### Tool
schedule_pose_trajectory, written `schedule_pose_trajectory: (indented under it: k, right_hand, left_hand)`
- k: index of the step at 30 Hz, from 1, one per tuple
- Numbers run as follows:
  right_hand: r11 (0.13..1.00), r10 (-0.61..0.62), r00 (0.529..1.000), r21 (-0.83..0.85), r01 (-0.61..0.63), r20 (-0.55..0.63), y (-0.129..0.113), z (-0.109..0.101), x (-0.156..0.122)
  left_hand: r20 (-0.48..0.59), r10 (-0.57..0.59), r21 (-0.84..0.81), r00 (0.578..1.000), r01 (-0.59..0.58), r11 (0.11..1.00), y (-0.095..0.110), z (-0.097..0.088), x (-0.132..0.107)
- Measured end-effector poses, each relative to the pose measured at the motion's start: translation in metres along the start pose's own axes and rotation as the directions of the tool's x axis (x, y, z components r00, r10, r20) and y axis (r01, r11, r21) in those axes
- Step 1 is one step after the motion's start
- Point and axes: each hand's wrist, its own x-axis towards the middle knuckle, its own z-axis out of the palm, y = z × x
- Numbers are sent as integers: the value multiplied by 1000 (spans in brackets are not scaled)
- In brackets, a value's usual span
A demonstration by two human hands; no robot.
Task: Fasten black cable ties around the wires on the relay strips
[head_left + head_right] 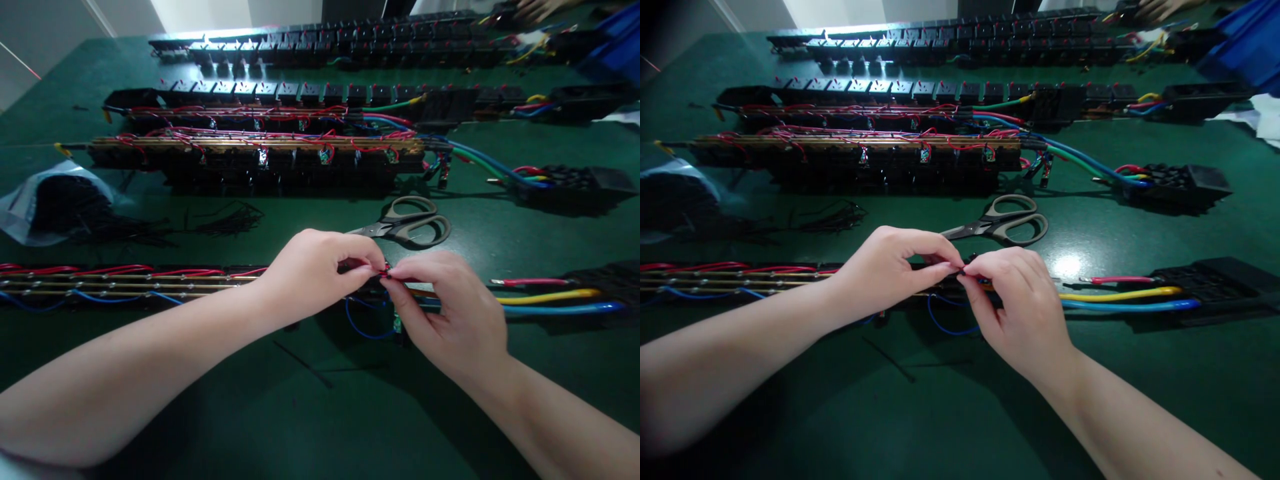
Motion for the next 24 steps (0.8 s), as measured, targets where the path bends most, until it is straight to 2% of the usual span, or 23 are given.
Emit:
schedule_pose_trajectory:
  k: [24]
  right_hand:
    - [1000, -2, 1000, -3, 2, 10, 1, 0, -1]
  left_hand:
    - [-9, 44, 34, 999, -44, 998, -1, 1, 0]
